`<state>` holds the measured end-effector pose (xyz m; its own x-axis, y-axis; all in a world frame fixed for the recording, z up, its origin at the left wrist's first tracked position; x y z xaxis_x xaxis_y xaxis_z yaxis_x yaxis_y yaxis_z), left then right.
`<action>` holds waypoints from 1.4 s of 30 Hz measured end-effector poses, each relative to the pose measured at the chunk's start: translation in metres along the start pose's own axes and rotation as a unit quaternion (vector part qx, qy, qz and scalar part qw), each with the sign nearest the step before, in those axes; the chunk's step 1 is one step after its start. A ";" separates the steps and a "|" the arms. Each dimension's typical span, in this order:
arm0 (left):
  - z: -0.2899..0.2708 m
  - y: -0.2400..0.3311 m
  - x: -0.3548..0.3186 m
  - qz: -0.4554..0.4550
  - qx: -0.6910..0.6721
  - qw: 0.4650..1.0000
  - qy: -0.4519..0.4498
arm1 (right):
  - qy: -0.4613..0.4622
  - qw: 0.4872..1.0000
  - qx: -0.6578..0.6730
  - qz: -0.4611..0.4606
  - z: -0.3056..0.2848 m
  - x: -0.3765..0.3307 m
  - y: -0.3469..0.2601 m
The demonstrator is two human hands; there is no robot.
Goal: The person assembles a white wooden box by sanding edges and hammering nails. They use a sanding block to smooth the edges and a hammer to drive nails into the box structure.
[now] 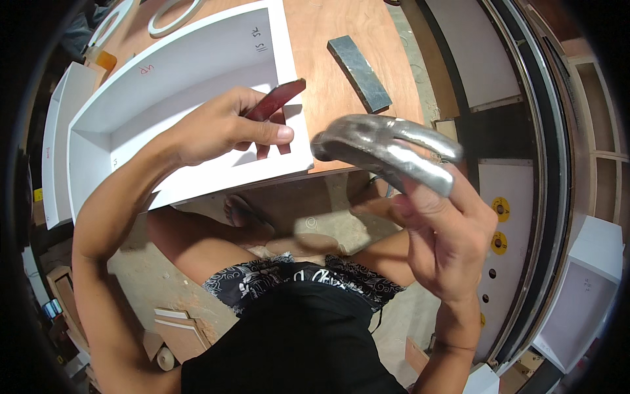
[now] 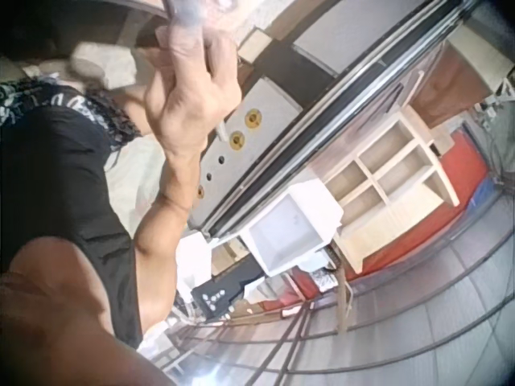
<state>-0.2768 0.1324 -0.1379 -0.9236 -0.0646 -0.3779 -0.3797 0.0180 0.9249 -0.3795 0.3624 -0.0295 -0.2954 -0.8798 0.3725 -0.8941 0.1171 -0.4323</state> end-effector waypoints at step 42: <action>0.007 -0.007 -0.005 -0.079 0.064 0.992 0.077 | 0.005 0.820 0.397 0.411 0.072 -0.073 0.033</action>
<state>-0.2699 0.1399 -0.1425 -0.8365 -0.2273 -0.4987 -0.5324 0.1210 0.8378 -0.3633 0.3974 -0.1304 -0.6950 -0.6496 -0.3081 0.1095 0.3279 -0.9383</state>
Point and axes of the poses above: each hand's wrist, its own x-axis towards the middle knuckle, its own z-axis out of the palm, y = z × x, the point moved 7 cm from there along x, towards the middle knuckle, and after that the axes turned 3 degrees about -x, right-handed, at the moved point
